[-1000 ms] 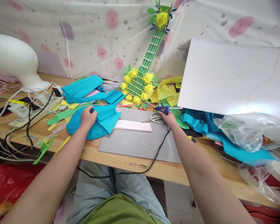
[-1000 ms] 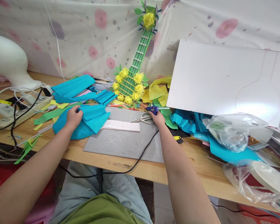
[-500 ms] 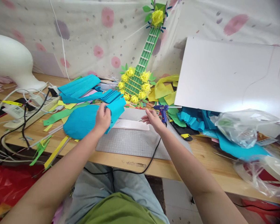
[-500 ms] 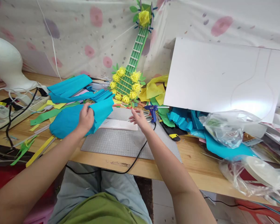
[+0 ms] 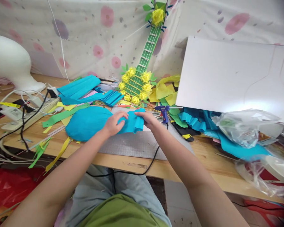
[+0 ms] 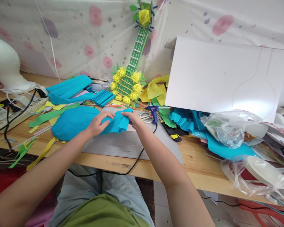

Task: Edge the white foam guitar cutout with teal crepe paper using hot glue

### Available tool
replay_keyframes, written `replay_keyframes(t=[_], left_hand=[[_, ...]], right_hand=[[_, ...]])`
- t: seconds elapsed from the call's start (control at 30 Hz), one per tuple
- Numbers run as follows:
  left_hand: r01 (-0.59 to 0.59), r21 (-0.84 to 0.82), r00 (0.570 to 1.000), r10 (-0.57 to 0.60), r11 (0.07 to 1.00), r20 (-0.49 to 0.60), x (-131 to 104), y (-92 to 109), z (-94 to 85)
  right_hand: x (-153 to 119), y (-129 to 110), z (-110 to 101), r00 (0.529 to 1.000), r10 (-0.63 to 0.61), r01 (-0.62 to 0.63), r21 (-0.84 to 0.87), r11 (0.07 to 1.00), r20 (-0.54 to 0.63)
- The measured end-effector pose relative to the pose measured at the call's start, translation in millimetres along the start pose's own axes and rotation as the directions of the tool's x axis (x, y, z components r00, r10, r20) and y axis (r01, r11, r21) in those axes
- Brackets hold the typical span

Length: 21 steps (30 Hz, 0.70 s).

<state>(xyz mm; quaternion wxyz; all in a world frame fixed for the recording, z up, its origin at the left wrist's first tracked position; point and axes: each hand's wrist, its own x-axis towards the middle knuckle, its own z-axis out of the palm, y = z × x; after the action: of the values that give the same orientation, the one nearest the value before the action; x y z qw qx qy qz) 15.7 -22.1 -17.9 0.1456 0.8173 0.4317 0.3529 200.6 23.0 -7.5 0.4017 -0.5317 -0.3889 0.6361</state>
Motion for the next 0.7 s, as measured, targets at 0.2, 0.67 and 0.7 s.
replay_keyframes(t=[0.2, 0.67, 0.7], left_hand=[[0.164, 0.447, 0.971, -0.225, 0.879, 0.086, -1.7, -39.0, 1.8], [0.071, 0.665, 0.971, -0.203, 0.744, 0.124, -8.5, -50.4, 20.9], [0.073, 0.664, 0.973, -0.199, 0.745, 0.117, -8.7, -50.7, 21.3]], right_hand=[[-0.3, -11.3, -13.2, 0.998, -0.059, 0.057, -0.126, 0.990, -0.005], [-3.5, 6.4, -64.2, 0.844, -0.504, 0.012, -0.934, 0.356, -0.182], [-5.3, 10.3, -66.3, 0.841, -0.511, -0.011, -0.950, 0.311, -0.177]])
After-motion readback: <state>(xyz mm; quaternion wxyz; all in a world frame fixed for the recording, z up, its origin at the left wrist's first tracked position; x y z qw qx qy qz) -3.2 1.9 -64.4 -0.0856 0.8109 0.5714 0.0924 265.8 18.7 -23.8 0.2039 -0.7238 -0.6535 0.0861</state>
